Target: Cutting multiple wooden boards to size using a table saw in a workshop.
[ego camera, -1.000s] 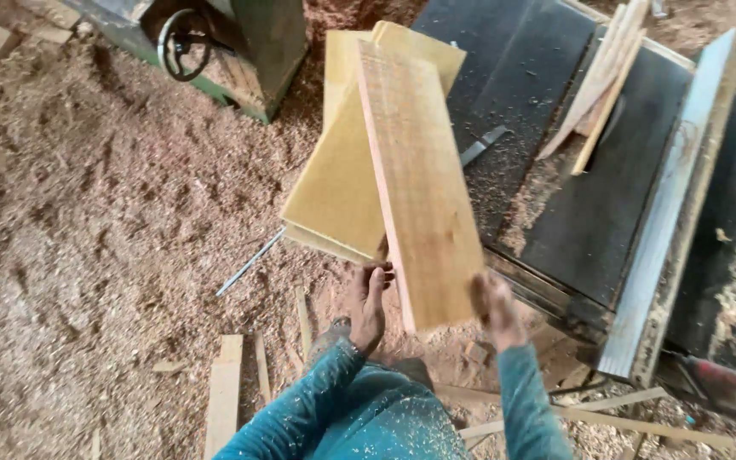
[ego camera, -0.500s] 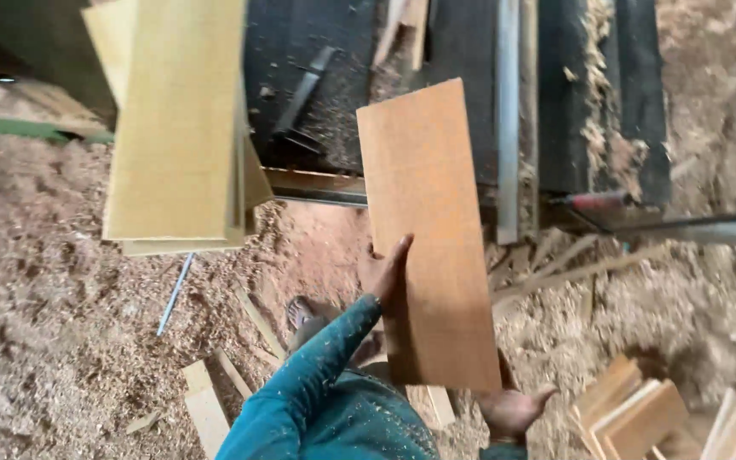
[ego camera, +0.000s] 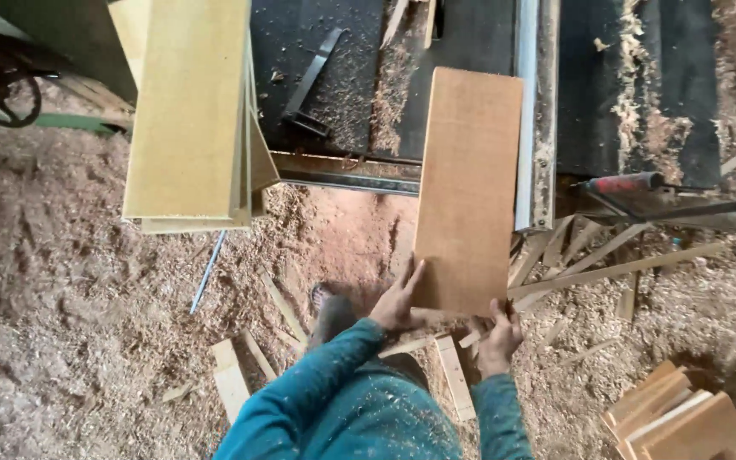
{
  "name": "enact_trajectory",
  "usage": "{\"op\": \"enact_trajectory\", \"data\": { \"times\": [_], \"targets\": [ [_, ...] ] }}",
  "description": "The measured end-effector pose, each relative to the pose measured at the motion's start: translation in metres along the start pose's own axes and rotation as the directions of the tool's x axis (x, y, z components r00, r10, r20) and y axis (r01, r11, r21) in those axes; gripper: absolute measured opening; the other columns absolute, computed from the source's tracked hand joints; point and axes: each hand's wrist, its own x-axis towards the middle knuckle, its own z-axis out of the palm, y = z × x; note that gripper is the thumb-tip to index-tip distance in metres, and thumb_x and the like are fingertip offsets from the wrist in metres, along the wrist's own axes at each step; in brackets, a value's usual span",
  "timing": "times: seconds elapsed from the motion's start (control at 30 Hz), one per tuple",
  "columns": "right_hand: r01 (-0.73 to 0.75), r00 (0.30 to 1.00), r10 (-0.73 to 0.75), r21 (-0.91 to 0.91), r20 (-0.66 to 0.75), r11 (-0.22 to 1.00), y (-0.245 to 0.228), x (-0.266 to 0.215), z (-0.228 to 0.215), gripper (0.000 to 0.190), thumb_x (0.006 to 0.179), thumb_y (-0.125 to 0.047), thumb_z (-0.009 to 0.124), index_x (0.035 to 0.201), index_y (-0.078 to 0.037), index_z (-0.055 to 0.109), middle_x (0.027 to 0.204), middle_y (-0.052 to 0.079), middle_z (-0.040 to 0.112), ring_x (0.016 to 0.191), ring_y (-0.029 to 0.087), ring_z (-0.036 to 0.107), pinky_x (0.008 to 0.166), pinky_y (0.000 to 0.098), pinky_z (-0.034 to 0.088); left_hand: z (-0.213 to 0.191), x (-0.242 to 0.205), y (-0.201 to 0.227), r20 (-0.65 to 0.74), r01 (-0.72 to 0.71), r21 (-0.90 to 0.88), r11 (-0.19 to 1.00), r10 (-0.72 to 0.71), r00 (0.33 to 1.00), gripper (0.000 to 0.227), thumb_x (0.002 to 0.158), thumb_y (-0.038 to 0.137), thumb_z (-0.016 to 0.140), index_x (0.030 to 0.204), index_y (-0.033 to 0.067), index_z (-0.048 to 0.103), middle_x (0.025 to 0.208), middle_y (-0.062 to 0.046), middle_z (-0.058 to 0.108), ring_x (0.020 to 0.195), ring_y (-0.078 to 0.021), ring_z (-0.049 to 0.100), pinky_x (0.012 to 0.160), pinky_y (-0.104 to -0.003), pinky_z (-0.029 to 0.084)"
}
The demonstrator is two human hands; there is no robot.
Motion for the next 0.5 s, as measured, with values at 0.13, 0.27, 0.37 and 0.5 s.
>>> {"op": "enact_trajectory", "data": {
  "times": [0.13,0.27,0.37,0.5],
  "targets": [
    [0.060,0.998,-0.059,0.064,-0.011,0.996,0.007,0.070,0.007,0.044,0.083,-0.023,0.088,0.120,-0.020,0.063,0.104,0.003,0.065,0.090,0.029,0.069,0.085,0.0520,0.063,0.042,0.068,-0.053,-0.316,0.019,0.350,0.936,0.099,0.943,0.107,0.060,0.026,0.078,0.159,0.0222,0.038,0.164,-0.021,0.029,0.133,-0.0449,0.055,0.110,-0.047,0.054],
    [0.064,0.998,-0.064,0.047,0.003,0.997,-0.005,0.079,0.045,0.039,0.087,-0.020,0.085,0.118,-0.019,0.062,0.104,0.003,0.064,0.095,0.029,0.068,0.092,0.0507,0.061,0.010,0.116,-0.049,-0.277,0.099,0.490,0.866,0.048,0.960,0.109,0.061,0.037,0.077,0.160,0.0239,0.036,0.165,-0.019,0.032,0.139,-0.0380,0.054,0.124,-0.052,0.032],
    [0.172,0.985,-0.171,0.017,-0.032,0.985,-0.013,0.066,0.063,0.032,0.087,-0.015,0.082,0.114,-0.016,0.064,0.101,0.005,0.064,0.096,0.026,0.068,0.092,0.0466,0.063,-0.010,0.141,-0.036,-0.194,0.130,0.574,0.808,-0.020,0.981,0.127,0.044,0.054,0.089,0.157,0.0231,0.041,0.165,-0.020,0.031,0.126,-0.0374,0.064,0.108,-0.045,0.052],
    [0.646,0.754,-0.599,-0.467,0.269,0.604,-0.054,-0.008,0.114,0.067,0.077,-0.007,0.081,0.141,-0.007,0.060,0.137,0.021,0.055,0.134,0.037,0.052,0.109,0.0419,0.049,-0.042,0.161,-0.023,-0.163,0.076,0.568,0.819,0.022,0.986,0.114,0.055,0.048,0.086,0.156,0.0165,0.042,0.162,-0.026,0.032,0.136,-0.0397,0.056,0.112,-0.046,0.048]
  ]
}}
